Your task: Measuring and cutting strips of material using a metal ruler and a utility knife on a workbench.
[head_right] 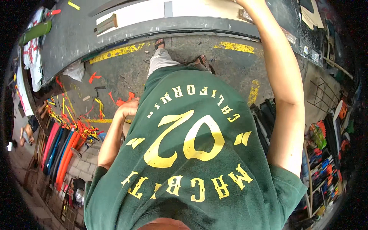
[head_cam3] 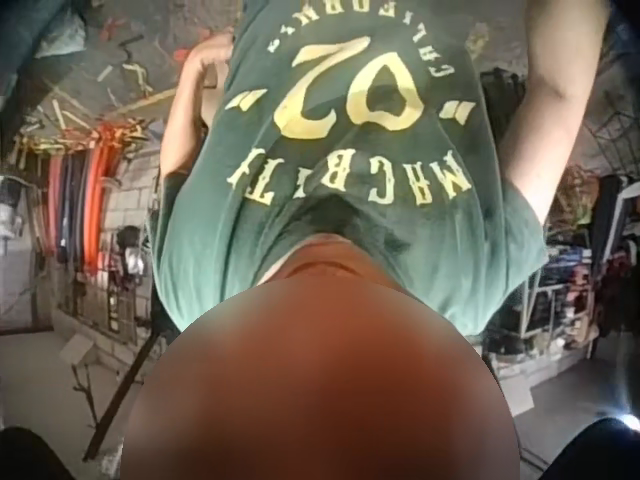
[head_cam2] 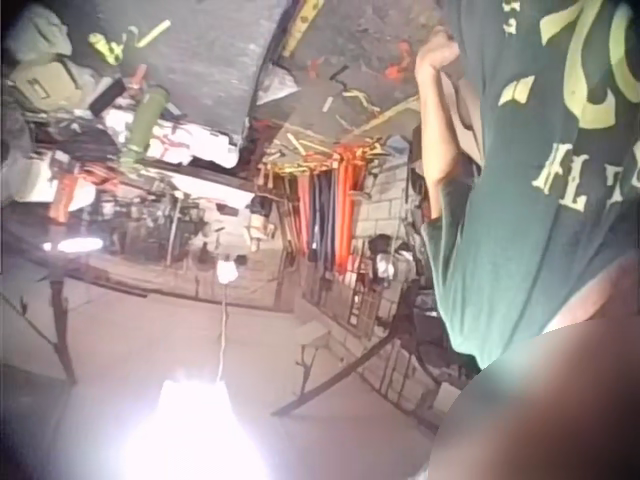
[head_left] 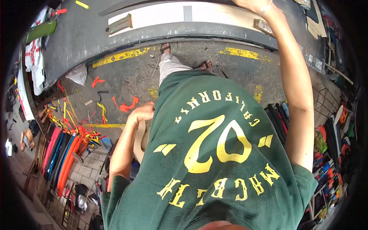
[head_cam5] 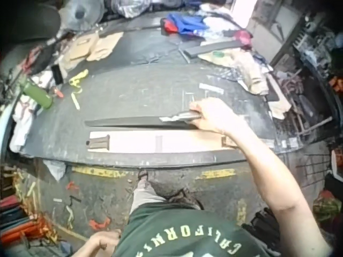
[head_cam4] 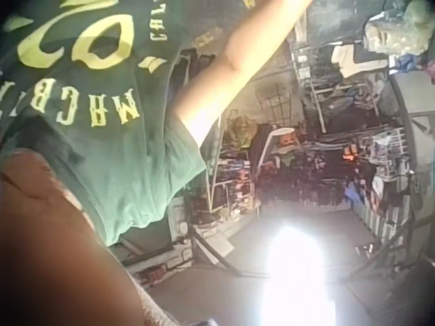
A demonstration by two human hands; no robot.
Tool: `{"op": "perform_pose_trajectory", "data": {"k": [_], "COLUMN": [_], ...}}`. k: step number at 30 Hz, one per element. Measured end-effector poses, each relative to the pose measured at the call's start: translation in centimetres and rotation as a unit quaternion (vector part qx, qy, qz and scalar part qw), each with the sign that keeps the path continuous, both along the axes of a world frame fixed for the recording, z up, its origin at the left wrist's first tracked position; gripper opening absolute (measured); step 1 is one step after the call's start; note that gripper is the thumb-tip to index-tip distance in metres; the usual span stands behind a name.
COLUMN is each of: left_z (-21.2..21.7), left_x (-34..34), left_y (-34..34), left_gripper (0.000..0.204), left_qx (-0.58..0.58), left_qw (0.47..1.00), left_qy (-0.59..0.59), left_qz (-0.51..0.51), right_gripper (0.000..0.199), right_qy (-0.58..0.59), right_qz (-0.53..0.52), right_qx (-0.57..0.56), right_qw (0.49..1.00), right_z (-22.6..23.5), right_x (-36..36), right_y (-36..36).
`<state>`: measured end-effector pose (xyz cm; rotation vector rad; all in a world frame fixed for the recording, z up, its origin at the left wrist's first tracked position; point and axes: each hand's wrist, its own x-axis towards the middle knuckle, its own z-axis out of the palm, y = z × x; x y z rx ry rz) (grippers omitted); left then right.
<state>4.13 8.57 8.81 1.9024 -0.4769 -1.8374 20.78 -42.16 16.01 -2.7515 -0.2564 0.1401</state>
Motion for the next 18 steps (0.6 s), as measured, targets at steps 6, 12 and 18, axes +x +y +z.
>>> {"op": "perform_pose_trajectory", "data": {"k": [6,12,18], "left_z": [-4.7,1.1,10.1], "left_x": [3.6,9.5,17.8], "left_y": [1.4,-3.3,-14.7], "left_gripper": [0.070,0.059,0.023], "left_qx": [-0.012,-0.048,-0.038], "left_qw": [0.997,0.983,0.930], "left_qy": [0.007,-0.040,-0.272], "left_qz": [-0.081,-0.173,-0.245], "right_gripper": [0.038,0.021,0.031], "right_qy": [-0.004,-0.048,-0.093], "right_qz": [-0.244,-0.485,-0.594], "right_qx": [0.084,0.313,0.300], "right_qw": [0.966,0.815,0.741], "right_z": [-1.5,-5.4,-5.5], "right_x": [-14.4,-25.8,-25.8], "right_y": [-3.9,4.1,8.2]}}
